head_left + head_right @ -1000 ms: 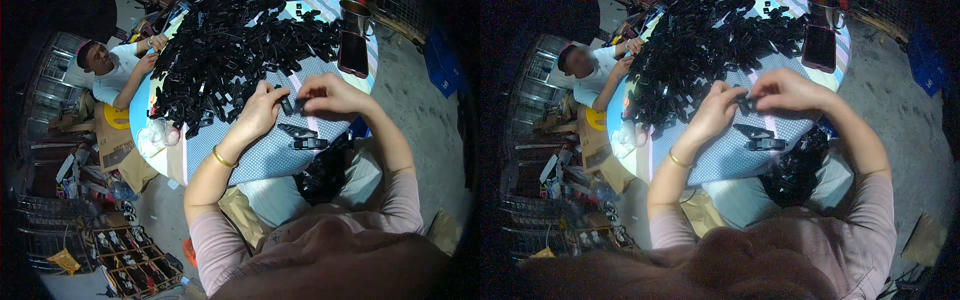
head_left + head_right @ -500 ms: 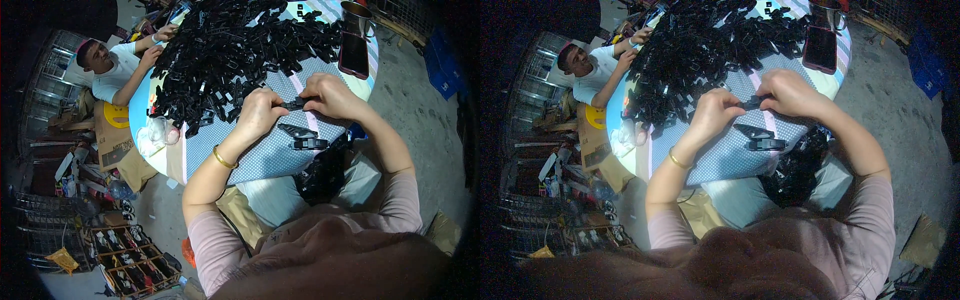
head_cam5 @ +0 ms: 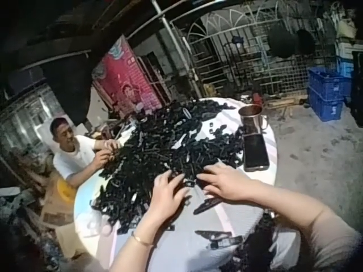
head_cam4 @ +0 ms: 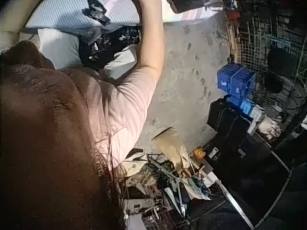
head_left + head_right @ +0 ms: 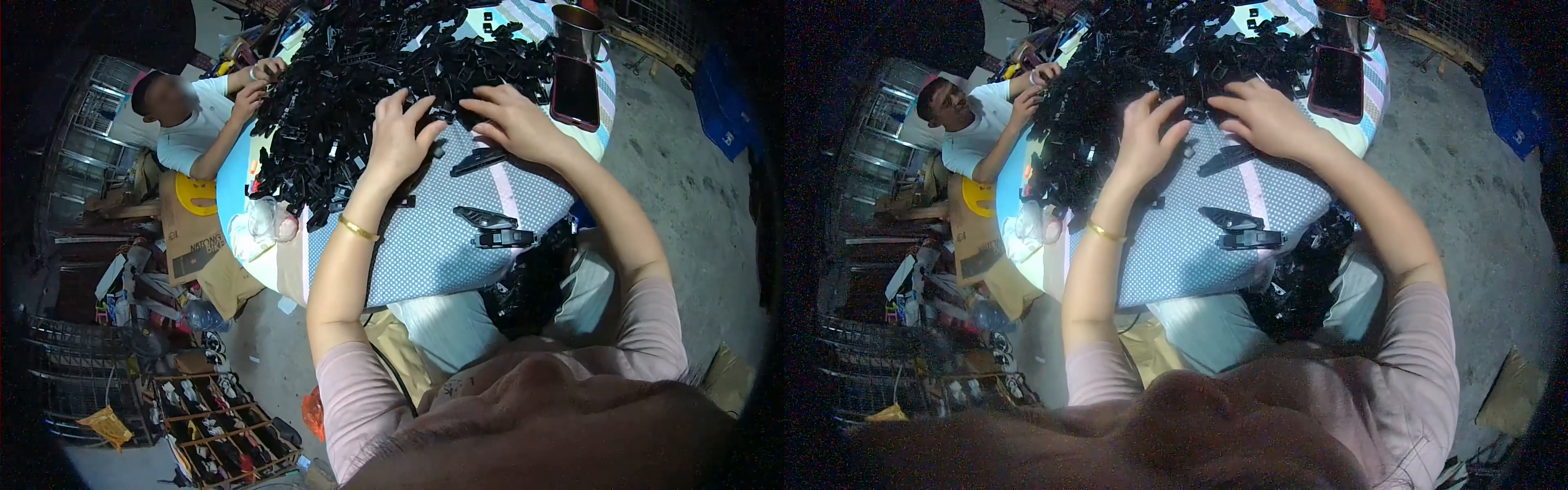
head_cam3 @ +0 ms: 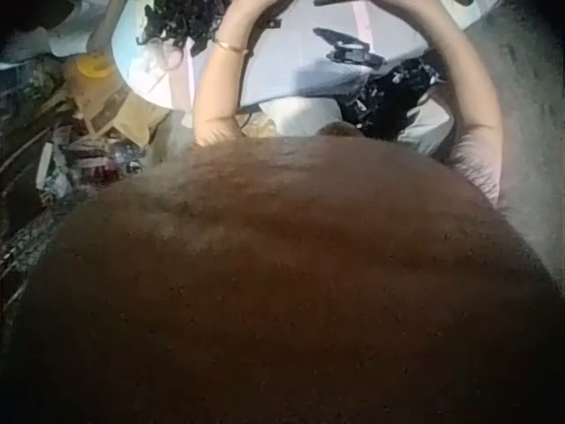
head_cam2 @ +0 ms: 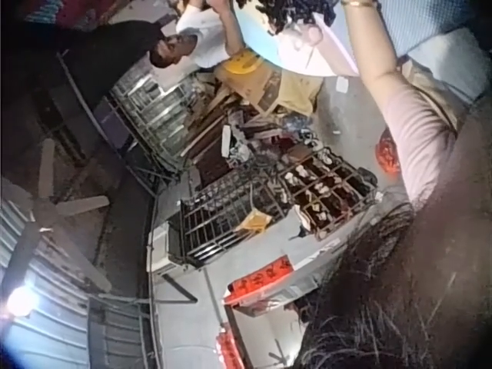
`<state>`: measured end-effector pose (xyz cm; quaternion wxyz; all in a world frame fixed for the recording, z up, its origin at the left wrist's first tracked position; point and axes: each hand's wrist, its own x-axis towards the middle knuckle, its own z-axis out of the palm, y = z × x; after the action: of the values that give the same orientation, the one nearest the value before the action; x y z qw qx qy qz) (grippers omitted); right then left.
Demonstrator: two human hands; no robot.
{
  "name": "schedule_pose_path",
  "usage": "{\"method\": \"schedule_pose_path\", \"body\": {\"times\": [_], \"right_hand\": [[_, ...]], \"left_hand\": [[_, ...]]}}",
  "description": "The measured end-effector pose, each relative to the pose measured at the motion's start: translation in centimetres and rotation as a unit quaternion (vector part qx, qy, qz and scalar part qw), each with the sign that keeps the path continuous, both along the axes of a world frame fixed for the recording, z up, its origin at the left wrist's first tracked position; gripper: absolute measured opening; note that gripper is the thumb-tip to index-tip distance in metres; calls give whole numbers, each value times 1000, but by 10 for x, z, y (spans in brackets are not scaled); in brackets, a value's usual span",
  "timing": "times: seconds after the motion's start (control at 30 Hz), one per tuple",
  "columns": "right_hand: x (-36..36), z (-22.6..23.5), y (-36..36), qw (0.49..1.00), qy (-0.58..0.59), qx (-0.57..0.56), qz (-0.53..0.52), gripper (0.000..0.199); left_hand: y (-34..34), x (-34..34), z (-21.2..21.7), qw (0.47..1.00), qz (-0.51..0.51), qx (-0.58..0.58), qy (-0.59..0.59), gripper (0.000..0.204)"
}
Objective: Assembling small white components or labels onto black plastic strips at a production table.
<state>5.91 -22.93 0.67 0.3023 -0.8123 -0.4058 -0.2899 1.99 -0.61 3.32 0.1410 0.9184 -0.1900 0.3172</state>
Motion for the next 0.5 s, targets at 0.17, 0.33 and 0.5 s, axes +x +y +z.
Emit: {"method": "schedule_pose_path", "body": {"times": [0.17,0.33,0.5], "right_hand": [[10,2,-3,990,111,-89,-1,19],[-2,4,-14,996,41,-75,-15,9],[-27,9,-18,990,-92,-85,57,9]], "left_hand": [[12,8,-1,996,-23,-4,88,20],[-18,-27,7,999,0,26,35,10],[-39,-64,-1,997,-36,40,62,14]]}}
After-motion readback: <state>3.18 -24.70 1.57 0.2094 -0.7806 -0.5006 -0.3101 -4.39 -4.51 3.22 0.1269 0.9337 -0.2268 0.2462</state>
